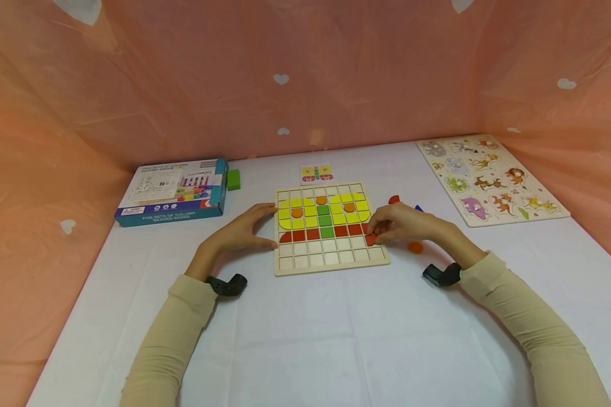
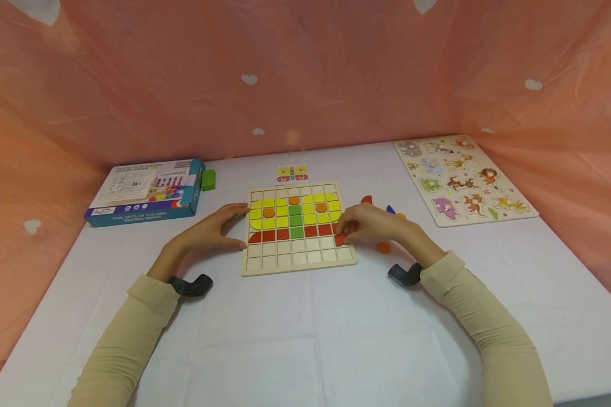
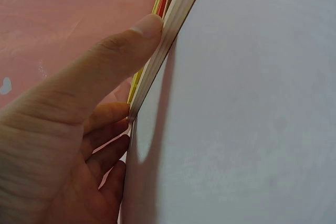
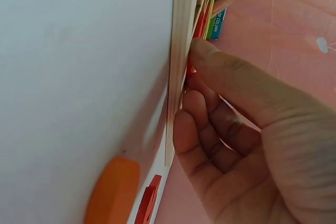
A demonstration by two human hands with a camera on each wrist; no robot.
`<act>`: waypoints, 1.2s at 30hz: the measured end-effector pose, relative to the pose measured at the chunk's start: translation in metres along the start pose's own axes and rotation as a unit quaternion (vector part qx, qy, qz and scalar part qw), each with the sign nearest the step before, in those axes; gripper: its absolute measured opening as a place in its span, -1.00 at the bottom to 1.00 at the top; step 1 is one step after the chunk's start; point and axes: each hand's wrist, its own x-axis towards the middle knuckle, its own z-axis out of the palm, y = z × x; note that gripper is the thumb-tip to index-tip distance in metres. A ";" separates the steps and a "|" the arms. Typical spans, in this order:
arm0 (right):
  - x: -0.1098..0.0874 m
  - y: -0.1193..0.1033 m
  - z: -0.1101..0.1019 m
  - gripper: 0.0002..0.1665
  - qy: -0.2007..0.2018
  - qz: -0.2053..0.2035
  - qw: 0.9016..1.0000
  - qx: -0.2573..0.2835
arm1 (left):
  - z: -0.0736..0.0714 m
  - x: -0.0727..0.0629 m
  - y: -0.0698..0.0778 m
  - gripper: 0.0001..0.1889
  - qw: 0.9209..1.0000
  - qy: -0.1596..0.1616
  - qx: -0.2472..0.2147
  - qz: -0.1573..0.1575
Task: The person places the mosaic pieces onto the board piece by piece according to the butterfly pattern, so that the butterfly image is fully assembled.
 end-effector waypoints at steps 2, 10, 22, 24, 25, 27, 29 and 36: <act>0.000 0.000 0.000 -0.77 0.001 0.000 1.000 -0.001 | 0.000 0.000 0.000 -0.01 1.000 0.000 0.001 0.001; -0.001 -0.001 -0.002 -0.77 0.008 0.013 1.000 -0.013 | -0.001 -0.001 0.001 -0.02 1.000 -0.002 0.002 -0.006; -0.030 0.022 -0.040 -0.75 0.130 0.109 0.984 -0.058 | 0.001 0.002 -0.001 -0.03 1.000 -0.002 0.004 -0.011; -0.038 0.029 -0.042 -0.73 0.122 0.132 0.982 -0.052 | 0.001 0.002 -0.001 -0.04 1.000 -0.004 0.001 -0.011; -0.042 0.032 -0.043 -0.72 0.119 0.140 0.982 -0.050 | 0.001 0.002 -0.001 -0.04 1.000 -0.004 0.000 -0.012; -0.050 0.039 -0.046 -0.68 0.115 0.155 0.981 -0.040 | 0.002 0.002 -0.002 -0.03 1.000 -0.006 -0.001 -0.012; -0.058 0.044 -0.047 -0.66 0.108 0.167 0.979 -0.037 | 0.002 0.002 -0.001 -0.02 1.000 -0.007 -0.002 -0.012; -0.069 0.050 -0.048 -0.74 0.078 0.203 0.976 -0.024 | 0.001 0.001 -0.001 -0.02 1.000 -0.003 -0.004 -0.014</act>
